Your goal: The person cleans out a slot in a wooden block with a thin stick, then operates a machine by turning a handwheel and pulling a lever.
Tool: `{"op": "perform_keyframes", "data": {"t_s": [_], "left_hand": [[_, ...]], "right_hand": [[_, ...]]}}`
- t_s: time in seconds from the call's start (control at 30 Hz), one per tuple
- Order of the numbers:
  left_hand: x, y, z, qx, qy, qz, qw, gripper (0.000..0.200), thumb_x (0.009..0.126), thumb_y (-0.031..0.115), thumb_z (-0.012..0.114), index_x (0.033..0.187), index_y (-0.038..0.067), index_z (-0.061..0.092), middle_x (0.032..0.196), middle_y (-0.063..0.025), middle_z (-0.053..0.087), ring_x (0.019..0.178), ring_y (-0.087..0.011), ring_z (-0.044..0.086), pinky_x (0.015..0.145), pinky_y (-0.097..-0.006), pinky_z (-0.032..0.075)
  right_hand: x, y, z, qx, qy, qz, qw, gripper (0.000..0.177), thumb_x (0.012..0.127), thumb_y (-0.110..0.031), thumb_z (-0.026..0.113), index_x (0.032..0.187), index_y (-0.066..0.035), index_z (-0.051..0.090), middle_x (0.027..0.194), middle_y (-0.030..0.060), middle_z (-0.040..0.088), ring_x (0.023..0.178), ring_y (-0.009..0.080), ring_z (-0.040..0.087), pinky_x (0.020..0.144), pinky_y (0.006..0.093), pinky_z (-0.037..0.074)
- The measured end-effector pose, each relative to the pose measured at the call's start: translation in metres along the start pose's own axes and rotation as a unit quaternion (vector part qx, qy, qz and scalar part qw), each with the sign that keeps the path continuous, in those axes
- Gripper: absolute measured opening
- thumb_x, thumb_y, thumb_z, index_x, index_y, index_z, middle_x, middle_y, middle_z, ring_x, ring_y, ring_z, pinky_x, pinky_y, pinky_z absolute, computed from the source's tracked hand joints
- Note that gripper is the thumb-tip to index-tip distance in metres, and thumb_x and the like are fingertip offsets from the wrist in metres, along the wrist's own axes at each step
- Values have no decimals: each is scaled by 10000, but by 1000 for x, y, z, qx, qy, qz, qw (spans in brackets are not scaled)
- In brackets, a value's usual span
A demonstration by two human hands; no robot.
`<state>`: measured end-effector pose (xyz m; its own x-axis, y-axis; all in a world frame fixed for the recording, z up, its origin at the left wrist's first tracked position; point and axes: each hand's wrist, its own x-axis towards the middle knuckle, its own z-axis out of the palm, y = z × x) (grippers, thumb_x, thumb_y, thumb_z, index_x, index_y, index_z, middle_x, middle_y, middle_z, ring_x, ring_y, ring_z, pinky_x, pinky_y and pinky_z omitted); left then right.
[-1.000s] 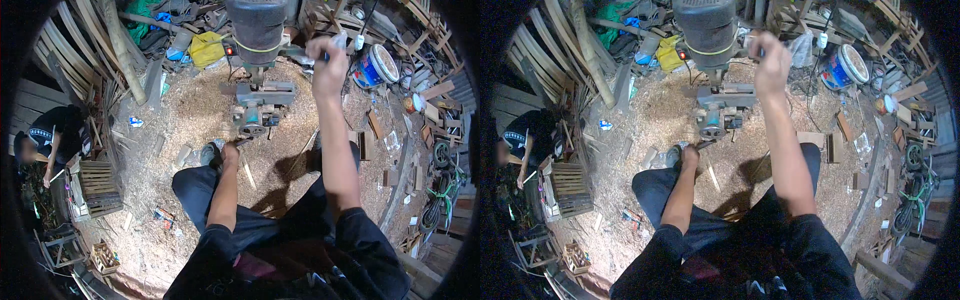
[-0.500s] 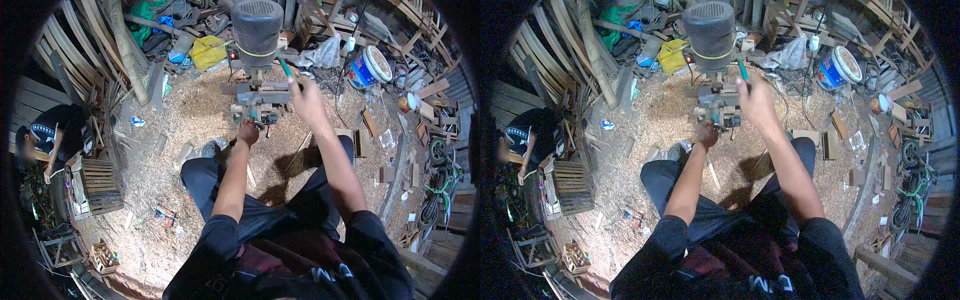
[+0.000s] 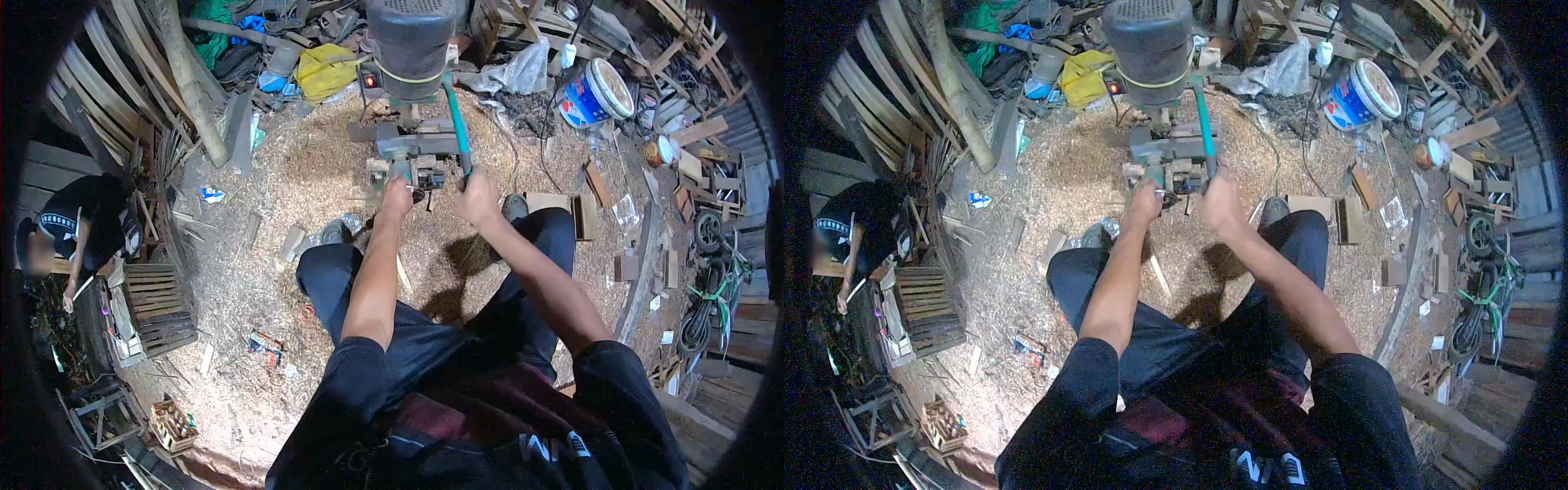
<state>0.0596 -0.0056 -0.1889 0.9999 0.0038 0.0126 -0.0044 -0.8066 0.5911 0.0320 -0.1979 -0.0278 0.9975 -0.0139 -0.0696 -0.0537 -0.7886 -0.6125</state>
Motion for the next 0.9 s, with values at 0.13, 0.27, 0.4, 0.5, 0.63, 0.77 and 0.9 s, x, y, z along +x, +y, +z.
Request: {"op": "perform_keyframes", "data": {"t_s": [0.13, 0.27, 0.4, 0.5, 0.63, 0.77, 0.9], "left_hand": [[-4, 3, -1, 6, 37, 3, 999, 249, 768, 34, 597, 1012, -7, 630, 1111, -234, 596, 1097, -403, 524, 960, -473, 444], [-7, -3, 5, -61, 52, 20, 997, 202, 752, 13, 622, 954, 4, 634, 1019, -217, 598, 1032, -403, 536, 914, -483, 448], [-9, 5, -4, -70, 66, 22, 995, 178, 753, 3, 625, 931, 2, 631, 972, -207, 597, 978, -412, 540, 889, -482, 451], [-5, 8, -7, -65, 72, 29, 995, 177, 759, 6, 628, 936, 4, 631, 965, -199, 597, 968, -408, 543, 889, -480, 449], [-8, 10, -5, -63, 77, 21, 995, 165, 770, 14, 629, 935, 5, 628, 954, -195, 592, 957, -404, 544, 888, -478, 446], [-12, 12, -5, -58, 71, 17, 996, 204, 798, 25, 616, 1000, 9, 625, 1008, -198, 598, 991, -412, 541, 915, -474, 441], [-30, 8, 1, -86, 142, 30, 986, 353, 819, 33, 605, 1169, 0, 573, 1149, -225, 585, 1098, -423, 529, 989, -467, 419]], "right_hand": [[-3, 32, 55, 21, 44, 7, 999, 365, 865, -99, 576, 1110, 102, 396, 794, 345, 598, 781, 526, 597, 694, 592, 468], [5, 56, 91, 34, 37, 32, 998, 444, 919, -194, 533, 1230, 79, 370, 767, 343, 598, 737, 528, 599, 661, 613, 461], [19, 98, 143, 21, 64, 32, 997, 493, 926, -229, 531, 1299, 40, 355, 791, 343, 610, 728, 534, 597, 644, 608, 460], [27, 106, 156, 32, 61, 34, 997, 465, 925, -224, 532, 1277, 34, 372, 802, 336, 610, 729, 531, 594, 638, 608, 451], [33, 112, 167, 61, 97, 7, 993, 318, 929, -207, 525, 1155, -8, 421, 792, 310, 594, 740, 518, 583, 642, 601, 436], [30, 111, 163, 85, 94, 6, 992, 333, 927, -193, 533, 1184, -17, 416, 811, 307, 602, 749, 516, 585, 639, 601, 431], [20, 96, 137, 125, 85, -31, 988, 409, 920, -159, 541, 1274, -12, 398, 825, 298, 613, 757, 510, 594, 650, 587, 442]]}}
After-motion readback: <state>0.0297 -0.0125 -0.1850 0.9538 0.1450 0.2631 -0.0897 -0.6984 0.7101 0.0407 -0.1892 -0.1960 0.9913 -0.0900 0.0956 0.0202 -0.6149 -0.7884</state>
